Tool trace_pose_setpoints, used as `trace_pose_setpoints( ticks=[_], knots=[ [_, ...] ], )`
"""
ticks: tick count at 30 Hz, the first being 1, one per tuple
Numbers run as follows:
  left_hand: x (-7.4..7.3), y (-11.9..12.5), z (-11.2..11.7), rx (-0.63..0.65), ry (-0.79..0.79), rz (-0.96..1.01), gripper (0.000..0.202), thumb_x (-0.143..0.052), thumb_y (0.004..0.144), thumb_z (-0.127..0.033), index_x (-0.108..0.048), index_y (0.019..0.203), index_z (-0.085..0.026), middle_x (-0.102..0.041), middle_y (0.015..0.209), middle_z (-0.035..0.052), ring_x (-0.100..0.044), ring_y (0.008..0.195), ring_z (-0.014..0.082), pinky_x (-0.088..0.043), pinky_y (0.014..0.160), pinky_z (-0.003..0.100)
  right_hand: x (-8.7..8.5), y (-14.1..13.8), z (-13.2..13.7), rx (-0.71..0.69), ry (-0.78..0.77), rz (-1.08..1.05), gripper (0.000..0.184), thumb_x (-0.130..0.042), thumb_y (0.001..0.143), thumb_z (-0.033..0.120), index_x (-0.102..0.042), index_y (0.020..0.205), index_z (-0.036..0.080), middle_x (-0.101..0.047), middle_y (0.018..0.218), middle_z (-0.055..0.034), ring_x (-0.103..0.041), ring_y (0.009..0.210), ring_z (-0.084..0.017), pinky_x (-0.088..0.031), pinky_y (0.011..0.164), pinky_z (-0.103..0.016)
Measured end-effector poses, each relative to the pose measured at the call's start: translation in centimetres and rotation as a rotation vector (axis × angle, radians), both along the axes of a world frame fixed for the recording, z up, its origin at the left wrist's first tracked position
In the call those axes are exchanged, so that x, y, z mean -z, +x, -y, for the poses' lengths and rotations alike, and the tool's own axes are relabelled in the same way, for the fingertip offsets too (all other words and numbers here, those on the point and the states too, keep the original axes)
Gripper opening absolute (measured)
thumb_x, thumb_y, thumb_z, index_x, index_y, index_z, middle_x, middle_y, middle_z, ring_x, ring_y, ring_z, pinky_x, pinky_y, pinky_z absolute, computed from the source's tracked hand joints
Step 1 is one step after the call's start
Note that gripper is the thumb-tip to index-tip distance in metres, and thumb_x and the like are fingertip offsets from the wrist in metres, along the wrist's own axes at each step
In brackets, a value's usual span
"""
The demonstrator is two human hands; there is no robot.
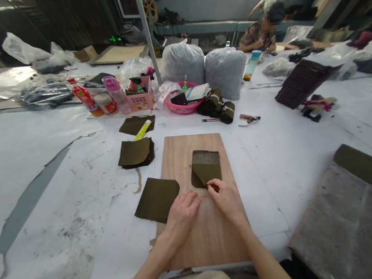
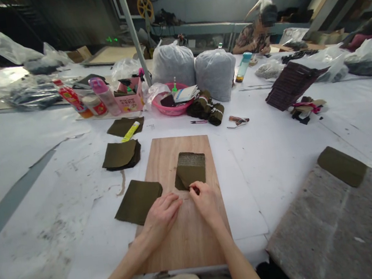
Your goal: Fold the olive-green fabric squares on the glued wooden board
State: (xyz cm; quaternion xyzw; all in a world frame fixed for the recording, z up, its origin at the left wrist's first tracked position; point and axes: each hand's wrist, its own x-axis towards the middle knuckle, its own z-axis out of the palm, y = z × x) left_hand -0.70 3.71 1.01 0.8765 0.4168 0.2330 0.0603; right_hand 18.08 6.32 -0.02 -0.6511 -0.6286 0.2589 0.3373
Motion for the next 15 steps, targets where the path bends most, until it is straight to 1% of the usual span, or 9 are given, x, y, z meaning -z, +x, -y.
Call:
trace_pose_setpoints(
  ticks=[5, 9, 13, 15],
  knots=[
    [0.2, 0.8, -0.9, 0.033, 0.021, 0.013, 0.021, -0.05, 0.092, -0.01, -0.061, 0.109, -0.016, -0.062, 0.114, 0.0075, -0.054, 0.113, 0.0227, -0.047, 0.099, 0.038, 0.2, 0.1, -0.6, -0.026, -0.044, -0.04, 0.022, -0.048, 0.082, 0.031, -0.068, 0.083, 0.021, -0.07, 0.083, -0.0022, -0.062, 0.077, -0.018, -0.048, 0.072, -0.029],
    [0.2, 1.5, -1.3, 0.056, 0.032, -0.027, 0.022, -0.048, 0.094, -0.012, -0.059, 0.114, -0.015, -0.06, 0.12, 0.0082, -0.051, 0.118, 0.0226, -0.044, 0.101, 0.038, 0.3, 0.3, -0.7, -0.04, -0.069, -0.05, 0.024, -0.048, 0.082, 0.033, -0.068, 0.084, 0.021, -0.07, 0.081, -0.0018, -0.061, 0.074, -0.017, -0.046, 0.07, -0.028],
    [0.3, 2.3, -1.5, 0.094, 0.001, -0.109, 0.024, -0.046, 0.097, -0.015, -0.055, 0.119, -0.017, -0.059, 0.121, 0.0083, -0.054, 0.11, 0.021, -0.046, 0.094, 0.037, 0.4, 0.5, -0.8, -0.063, -0.099, -0.049, 0.024, -0.05, 0.081, 0.033, -0.07, 0.083, 0.021, -0.07, 0.078, -0.0013, -0.06, 0.072, -0.016, -0.044, 0.068, -0.027],
    [0.4, 2.5, -1.6, 0.085, -0.019, -0.165, 0.023, -0.047, 0.096, -0.016, -0.055, 0.118, -0.017, -0.059, 0.121, 0.008, -0.055, 0.106, 0.0207, -0.047, 0.091, 0.036, 0.4, 0.7, -1.0, -0.074, -0.114, -0.052, 0.024, -0.05, 0.081, 0.033, -0.07, 0.082, 0.021, -0.07, 0.077, -0.0007, -0.06, 0.07, -0.016, -0.044, 0.067, -0.027]
  ],
)
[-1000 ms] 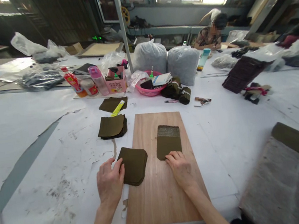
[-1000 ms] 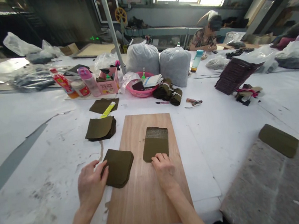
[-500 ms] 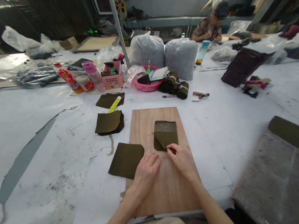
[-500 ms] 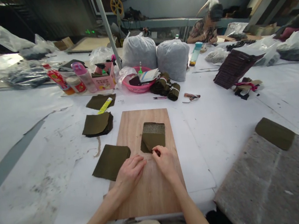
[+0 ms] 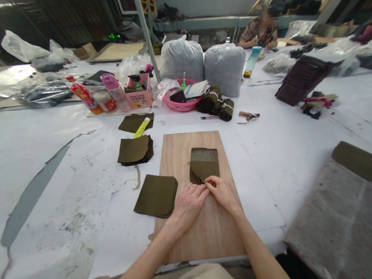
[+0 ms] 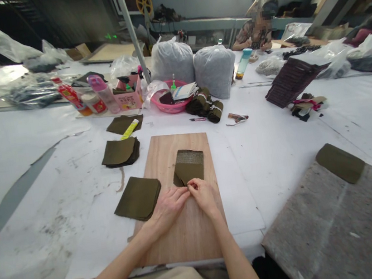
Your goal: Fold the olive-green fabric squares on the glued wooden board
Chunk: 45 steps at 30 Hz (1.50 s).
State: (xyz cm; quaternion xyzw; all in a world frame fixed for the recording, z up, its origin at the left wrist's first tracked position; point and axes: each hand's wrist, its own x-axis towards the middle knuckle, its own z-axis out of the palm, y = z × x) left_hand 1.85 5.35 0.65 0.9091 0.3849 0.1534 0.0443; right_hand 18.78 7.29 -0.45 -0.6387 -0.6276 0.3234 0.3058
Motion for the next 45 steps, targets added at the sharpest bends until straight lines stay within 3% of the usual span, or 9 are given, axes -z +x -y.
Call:
trace_pose_setpoints(
  ticks=[7, 11, 19, 27, 32, 37, 42, 45],
  knots=[
    [0.5, 0.1, -0.4, -0.072, 0.048, -0.141, 0.029, -0.046, 0.095, -0.012, -0.052, 0.123, -0.017, -0.055, 0.128, 0.009, -0.054, 0.105, 0.0212, -0.045, 0.09, 0.035, -0.2, 0.1, -0.2, 0.003, -0.016, -0.016, 0.023, -0.051, 0.079, 0.033, -0.07, 0.08, 0.022, -0.07, 0.076, -0.0001, -0.059, 0.067, -0.016, -0.042, 0.065, -0.027],
    [0.9, 0.0, -0.3, -0.127, 0.046, -0.19, 0.025, -0.048, 0.094, -0.012, -0.056, 0.117, -0.016, -0.059, 0.118, 0.0085, -0.055, 0.102, 0.0219, -0.045, 0.087, 0.035, 0.0, 0.0, -0.1, 0.037, -0.02, -0.051, 0.021, -0.051, 0.078, 0.034, -0.069, 0.077, 0.021, -0.069, 0.072, 0.0008, -0.058, 0.064, -0.015, -0.042, 0.063, -0.026],
    [1.5, 0.4, -1.0, -0.275, 0.057, -0.237, 0.041, -0.047, 0.09, -0.004, -0.049, 0.13, -0.013, -0.059, 0.098, 0.0084, -0.058, 0.089, 0.0205, -0.046, 0.077, 0.033, -0.3, 0.7, 0.0, 0.18, -0.018, -0.121, 0.024, -0.051, 0.077, 0.039, -0.067, 0.078, 0.021, -0.066, 0.068, 0.0014, -0.056, 0.063, -0.015, -0.041, 0.062, -0.026],
    [1.4, 1.2, -2.3, -0.338, 0.078, -0.267, 0.031, -0.048, 0.089, -0.004, -0.056, 0.118, -0.011, -0.058, 0.092, 0.0081, -0.057, 0.085, 0.0191, -0.046, 0.071, 0.03, 0.3, 0.9, -0.3, 0.239, -0.022, -0.361, 0.023, -0.058, 0.071, 0.042, -0.065, 0.072, 0.02, -0.061, 0.061, 0.0025, -0.052, 0.058, -0.013, -0.041, 0.055, -0.024],
    [1.9, 1.2, -2.1, -0.343, 0.094, -0.26, 0.034, -0.052, 0.087, -0.003, -0.056, 0.119, -0.013, -0.058, 0.093, 0.0079, -0.058, 0.085, 0.0194, -0.047, 0.071, 0.03, 0.6, 3.6, -1.0, 0.41, 0.006, -0.602, 0.031, -0.055, 0.071, 0.05, -0.06, 0.075, 0.02, -0.054, 0.055, 0.0042, -0.048, 0.049, -0.011, -0.041, 0.046, -0.022],
    [2.2, 1.1, -2.1, -0.342, 0.094, -0.246, 0.036, -0.054, 0.085, -0.001, -0.056, 0.12, -0.01, -0.058, 0.094, 0.0092, -0.058, 0.085, 0.0215, -0.047, 0.068, 0.032, -0.4, 7.8, -0.5, 0.535, 0.093, -0.737, 0.029, -0.064, 0.065, 0.047, -0.055, 0.071, 0.021, -0.058, 0.063, 0.0027, -0.055, 0.058, -0.012, -0.047, 0.052, -0.024],
    [1.8, 1.2, -2.0, -0.339, 0.097, -0.247, 0.037, -0.051, 0.085, 0.001, -0.057, 0.119, -0.01, -0.059, 0.092, 0.009, -0.058, 0.083, 0.0213, -0.047, 0.068, 0.033, -2.4, 11.2, 0.5, 0.646, 0.251, -0.755, 0.029, -0.057, 0.07, 0.05, -0.052, 0.075, 0.021, -0.057, 0.068, 0.0037, -0.054, 0.062, -0.011, -0.045, 0.057, -0.024],
    [1.2, 1.2, -2.0, -0.34, 0.082, -0.245, 0.037, -0.049, 0.085, 0.001, -0.057, 0.119, -0.011, -0.059, 0.092, 0.0085, -0.058, 0.083, 0.021, -0.047, 0.068, 0.032, -4.3, 11.7, 2.0, 0.624, 0.244, -0.703, 0.026, -0.061, 0.071, 0.045, -0.056, 0.076, 0.02, -0.059, 0.069, 0.0032, -0.055, 0.065, -0.012, -0.045, 0.061, -0.024]
  ],
)
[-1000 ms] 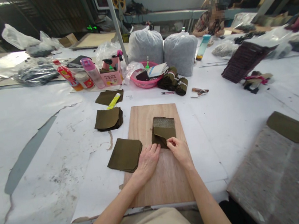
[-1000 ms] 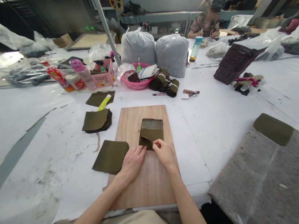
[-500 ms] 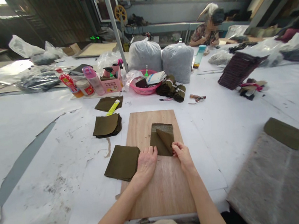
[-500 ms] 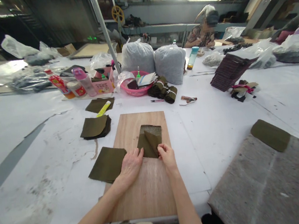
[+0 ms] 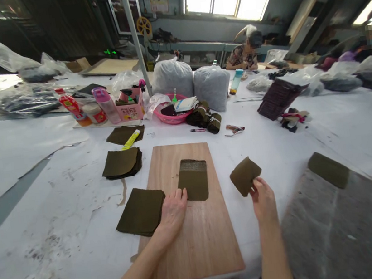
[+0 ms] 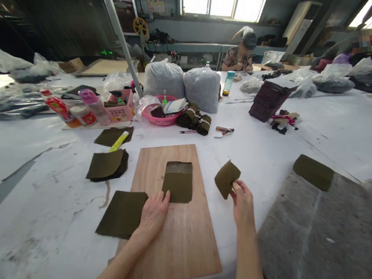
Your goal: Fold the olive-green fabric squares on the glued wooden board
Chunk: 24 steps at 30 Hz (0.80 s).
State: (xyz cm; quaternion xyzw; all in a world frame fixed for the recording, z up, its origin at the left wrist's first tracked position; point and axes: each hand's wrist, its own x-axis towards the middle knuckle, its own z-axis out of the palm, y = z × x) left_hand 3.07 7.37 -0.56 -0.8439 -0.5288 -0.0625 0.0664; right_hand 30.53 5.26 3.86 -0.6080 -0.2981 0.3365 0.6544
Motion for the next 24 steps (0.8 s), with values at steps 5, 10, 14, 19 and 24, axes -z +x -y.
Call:
trace_pose_setpoints(
  ticks=[5, 10, 14, 19, 24],
  knots=[
    [-1.3, -0.6, 0.2, -0.003, -0.076, 0.032, 0.022, -0.048, 0.091, -0.009, -0.063, 0.107, -0.015, -0.058, 0.093, 0.0078, -0.056, 0.087, 0.0213, -0.046, 0.073, 0.032, -1.1, -4.8, 4.5, -0.476, -0.266, 0.669, 0.012, -0.057, 0.078, 0.031, -0.063, 0.079, 0.021, -0.065, 0.075, -0.0001, -0.057, 0.066, -0.015, -0.042, 0.063, -0.026],
    [-2.6, -2.6, 1.7, 0.089, -0.138, 0.236, 0.019, -0.049, 0.093, -0.014, -0.064, 0.104, -0.018, -0.059, 0.096, 0.0063, -0.055, 0.091, 0.0203, -0.046, 0.078, 0.032, 0.5, -11.3, 8.6, -0.717, -0.394, 0.968, 0.014, -0.046, 0.085, 0.02, -0.059, 0.081, 0.022, -0.064, 0.083, -0.0014, -0.059, 0.07, -0.015, -0.04, 0.063, -0.026],
    [-2.5, -3.9, 3.9, 0.268, -0.278, 0.476, 0.019, -0.046, 0.097, -0.017, -0.065, 0.1, -0.017, -0.061, 0.094, 0.0046, -0.057, 0.09, 0.0167, -0.048, 0.079, 0.028, 1.2, -13.6, 10.0, -0.764, -0.431, 0.995, 0.014, -0.047, 0.087, 0.016, -0.058, 0.082, 0.021, -0.064, 0.084, -0.0011, -0.059, 0.072, -0.014, -0.038, 0.064, -0.025],
    [-1.2, -5.5, 6.1, 0.447, -0.376, 0.455, 0.017, -0.052, 0.096, -0.028, -0.066, 0.101, -0.019, -0.062, 0.101, 0.0051, -0.056, 0.1, 0.0185, -0.046, 0.088, 0.032, 1.3, -15.2, 11.4, -0.905, -0.438, 0.988, 0.012, -0.051, 0.088, 0.015, -0.06, 0.081, 0.021, -0.065, 0.083, 0.0008, -0.059, 0.069, -0.013, -0.038, 0.063, -0.024],
    [-0.6, -6.9, 7.2, 0.536, -0.341, 0.307, 0.03, -0.059, 0.092, -0.037, -0.06, 0.116, -0.02, -0.058, 0.122, 0.0085, -0.048, 0.121, 0.0259, -0.042, 0.096, 0.04, 1.2, -15.0, 11.5, -0.994, -0.34, 0.876, 0.013, -0.051, 0.092, 0.02, -0.061, 0.084, 0.023, -0.066, 0.082, 0.0033, -0.06, 0.07, -0.011, -0.039, 0.064, -0.022]
  ],
)
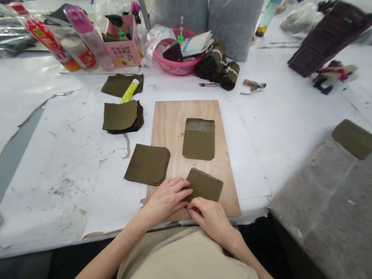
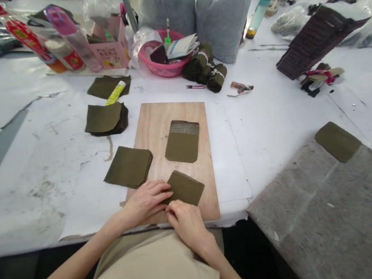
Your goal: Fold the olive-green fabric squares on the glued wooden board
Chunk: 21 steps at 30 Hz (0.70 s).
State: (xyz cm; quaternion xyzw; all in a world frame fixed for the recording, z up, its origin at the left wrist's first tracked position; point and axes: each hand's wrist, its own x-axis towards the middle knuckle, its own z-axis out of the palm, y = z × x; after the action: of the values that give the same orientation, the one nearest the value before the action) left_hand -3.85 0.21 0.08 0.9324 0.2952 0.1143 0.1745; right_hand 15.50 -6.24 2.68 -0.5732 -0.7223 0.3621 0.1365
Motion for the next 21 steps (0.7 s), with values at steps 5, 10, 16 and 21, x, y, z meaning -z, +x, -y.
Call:
trace_pose_setpoints(
  ticks=[5, 10, 16, 21],
  knots=[
    [0.2, -0.3, -0.1, 0.032, 0.074, 0.004, 0.027, -0.053, 0.096, -0.034, -0.059, 0.118, -0.019, -0.058, 0.125, 0.0084, -0.049, 0.121, 0.0241, -0.041, 0.098, 0.038, 0.9, 2.2, -3.1, 0.27, 0.287, 0.196, 0.015, -0.046, 0.095, 0.024, -0.061, 0.095, 0.021, -0.064, 0.095, -0.0045, -0.059, 0.087, -0.018, -0.043, 0.076, -0.029],
    [0.3, -0.5, -0.7, 0.056, 0.073, 0.016, 0.025, -0.051, 0.097, -0.033, -0.06, 0.117, -0.021, -0.059, 0.126, 0.0067, -0.049, 0.122, 0.0223, -0.039, 0.1, 0.037, 2.1, 2.9, -4.2, 0.327, 0.353, 0.375, 0.016, -0.049, 0.095, 0.031, -0.059, 0.1, 0.02, -0.063, 0.098, -0.0072, -0.056, 0.091, -0.022, -0.042, 0.076, -0.033],
    [-0.3, -1.1, -1.4, 0.057, 0.011, 0.032, 0.018, -0.052, 0.097, -0.03, -0.064, 0.107, -0.023, -0.061, 0.122, 0.0035, -0.049, 0.12, 0.0196, -0.038, 0.101, 0.035, 2.0, 2.2, -3.4, 0.344, 0.324, 0.321, 0.015, -0.051, 0.094, 0.034, -0.058, 0.088, 0.021, -0.062, 0.093, -0.0051, -0.054, 0.087, -0.02, -0.04, 0.075, -0.032],
    [-0.6, 0.6, -2.0, -0.001, 0.068, 0.004, 0.016, -0.05, 0.097, -0.024, -0.065, 0.1, -0.019, -0.064, 0.1, 0.0047, -0.056, 0.101, 0.0171, -0.044, 0.089, 0.031, 2.2, 2.6, -3.6, 0.373, 0.307, 0.257, 0.016, -0.053, 0.093, 0.036, -0.058, 0.087, 0.022, -0.063, 0.092, -0.0048, -0.054, 0.087, -0.021, -0.04, 0.075, -0.032]
  ],
)
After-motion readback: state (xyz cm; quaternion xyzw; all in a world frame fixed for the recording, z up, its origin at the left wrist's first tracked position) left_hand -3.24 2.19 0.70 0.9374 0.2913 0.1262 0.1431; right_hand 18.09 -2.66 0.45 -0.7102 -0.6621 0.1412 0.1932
